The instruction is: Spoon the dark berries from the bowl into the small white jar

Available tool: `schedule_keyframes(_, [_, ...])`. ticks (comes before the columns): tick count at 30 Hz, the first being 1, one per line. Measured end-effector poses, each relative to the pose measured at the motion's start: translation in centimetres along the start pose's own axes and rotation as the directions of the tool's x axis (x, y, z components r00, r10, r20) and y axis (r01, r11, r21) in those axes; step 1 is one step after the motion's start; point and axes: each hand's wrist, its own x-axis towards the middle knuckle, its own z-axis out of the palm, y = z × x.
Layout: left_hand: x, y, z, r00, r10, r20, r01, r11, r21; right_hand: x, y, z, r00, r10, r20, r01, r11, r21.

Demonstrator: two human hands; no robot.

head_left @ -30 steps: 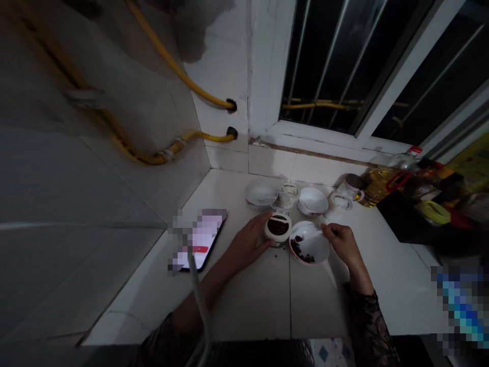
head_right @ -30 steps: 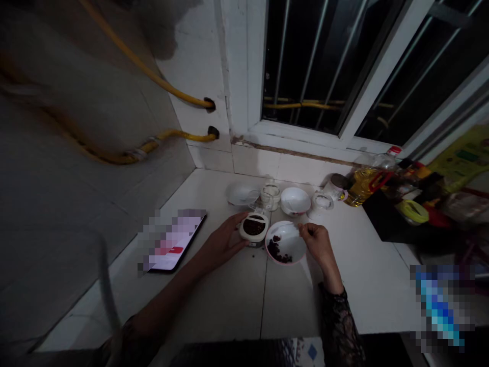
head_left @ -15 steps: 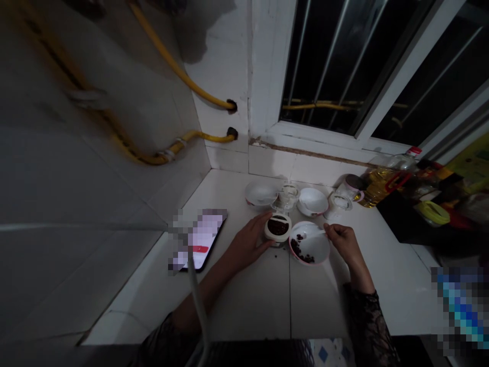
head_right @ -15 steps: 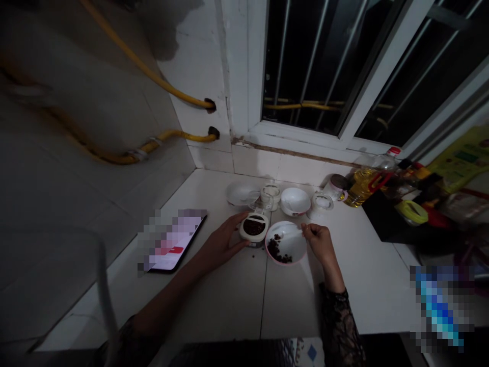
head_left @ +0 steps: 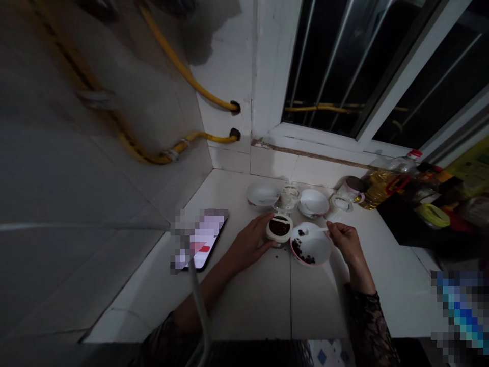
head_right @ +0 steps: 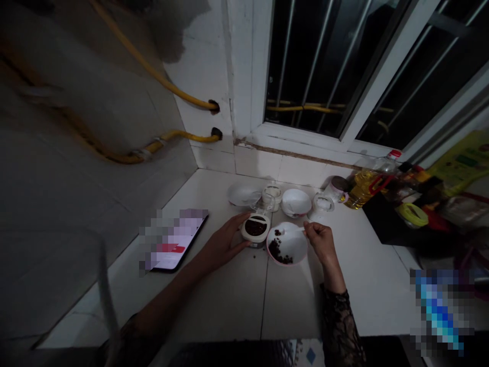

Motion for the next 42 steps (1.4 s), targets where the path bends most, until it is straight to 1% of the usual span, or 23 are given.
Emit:
schedule_keyframes(3, [0.0, 0.0, 0.0, 1.000, -0.002, 0.001, 0.002, 1.000, 0.005, -0.1, -1.1, 0.7, 0.986, -0.142, -0.085, 0.139, 0.989, -0.048])
schedule_keyframes(5, [0.0, 0.1, 0.0, 1.000, -0.013, 0.004, 0.013, 1.000, 0.009, -0.5, -1.8, 1.5, 0.948, -0.281, -0.147, 0.265, 0.956, -0.124])
schedule_keyframes(6, [0.0, 0.1, 0.0, 1.000, -0.015, 0.004, 0.015, 1.000, 0.011, -0.7, -2.1, 1.9, 0.917, -0.362, -0.166, 0.333, 0.926, -0.178])
schedule_keyframes(7, [0.0, 0.2, -0.1, 1.000, -0.014, 0.003, 0.014, 1.000, 0.008, -1.0, -2.4, 2.4, 0.877, -0.450, -0.167, 0.405, 0.880, -0.246])
schedule_keyframes(8, [0.0, 0.2, -0.1, 1.000, -0.011, 0.000, 0.011, 1.000, 0.003, -1.3, -2.6, 2.8, 0.827, -0.544, -0.143, 0.481, 0.815, -0.324])
schedule_keyframes(9, [0.0, 0.1, -0.1, 1.000, -0.007, -0.003, 0.007, 1.000, -0.002, -1.6, -2.8, 3.2, 0.766, -0.635, -0.096, 0.552, 0.728, -0.407])
schedule_keyframes(11, [0.0, 0.0, 0.0, 1.000, 0.001, -0.010, -0.002, 1.000, -0.003, -2.2, -3.0, 3.7, 0.627, -0.778, 0.035, 0.664, 0.511, -0.546])
schedule_keyframes(12, [0.0, 0.0, 0.0, 1.000, 0.005, -0.011, -0.005, 1.000, 0.000, -2.4, -3.1, 3.8, 0.564, -0.821, 0.093, 0.696, 0.412, -0.588])
schedule_keyframes(13, [0.0, 0.0, 0.0, 1.000, 0.005, -0.009, -0.005, 1.000, 0.006, -2.6, -3.1, 3.8, 0.518, -0.845, 0.130, 0.712, 0.342, -0.614])
schedule_keyframes(14, [0.0, -0.1, 0.0, 1.000, 0.005, -0.005, -0.005, 1.000, 0.011, -2.7, -3.1, 3.7, 0.498, -0.855, 0.141, 0.713, 0.312, -0.628])
schedule_keyframes(15, [0.0, -0.1, 0.0, 1.000, 0.003, -0.001, -0.003, 1.000, 0.012, -2.7, -3.1, 3.5, 0.510, -0.851, 0.128, 0.700, 0.324, -0.636])
schedule_keyframes(16, [0.0, -0.1, 0.0, 1.000, -0.001, 0.004, 0.001, 1.000, 0.011, -2.7, -3.1, 3.1, 0.549, -0.830, 0.098, 0.672, 0.369, -0.642])
schedule_keyframes(17, [0.0, 0.0, 0.0, 1.000, -0.005, 0.008, 0.005, 1.000, 0.010, -2.5, -3.0, 2.7, 0.611, -0.789, 0.058, 0.626, 0.438, -0.645])
schedule_keyframes(19, [0.1, 0.1, -0.1, 1.000, -0.007, 0.012, 0.007, 1.000, 0.012, -2.1, -2.6, 1.7, 0.745, -0.666, -0.016, 0.505, 0.580, -0.639])
schedule_keyframes(20, [0.1, 0.1, -0.1, 1.000, -0.005, 0.012, 0.005, 1.000, 0.014, -1.9, -2.4, 1.2, 0.800, -0.599, -0.040, 0.445, 0.636, -0.630])
schedule_keyframes(21, [0.1, 0.1, -0.2, 1.000, -0.003, 0.010, 0.003, 1.000, 0.017, -1.6, -2.1, 0.7, 0.840, -0.540, -0.050, 0.398, 0.676, -0.620])
schedule_keyframes(22, [0.1, 0.2, -0.2, 1.000, 0.000, 0.008, 0.000, 1.000, 0.020, -1.4, -1.8, 0.2, 0.870, -0.490, -0.050, 0.363, 0.706, -0.609])
schedule_keyframes(24, [0.1, 0.2, -0.2, 1.000, 0.005, 0.004, -0.006, 1.000, 0.024, -0.9, -1.3, -0.8, 0.912, -0.409, -0.039, 0.309, 0.745, -0.592])
schedule_keyframes(27, [0.0, 0.2, -0.2, 1.000, 0.021, 0.003, -0.021, 0.999, 0.044, -0.6, -0.6, -2.0, 0.950, -0.311, -0.003, 0.249, 0.766, -0.593])
schedule_keyframes(30, [-0.1, 0.2, -0.3, 0.999, 0.044, 0.011, -0.044, 0.996, 0.083, -0.6, -0.1, -2.8, 0.968, -0.250, 0.026, 0.212, 0.754, -0.622])
schedule_keyframes(36, [-0.1, 0.0, -0.2, 0.995, 0.101, 0.020, -0.103, 0.984, 0.143, -0.6, 0.2, -2.7, 0.976, -0.211, 0.059, 0.197, 0.728, -0.657])
schedule_keyframes(42, [-0.1, 0.0, -0.1, 0.994, 0.111, -0.001, -0.110, 0.986, 0.124, -0.7, 0.4, -2.9, 0.974, -0.209, 0.089, 0.211, 0.690, -0.693])
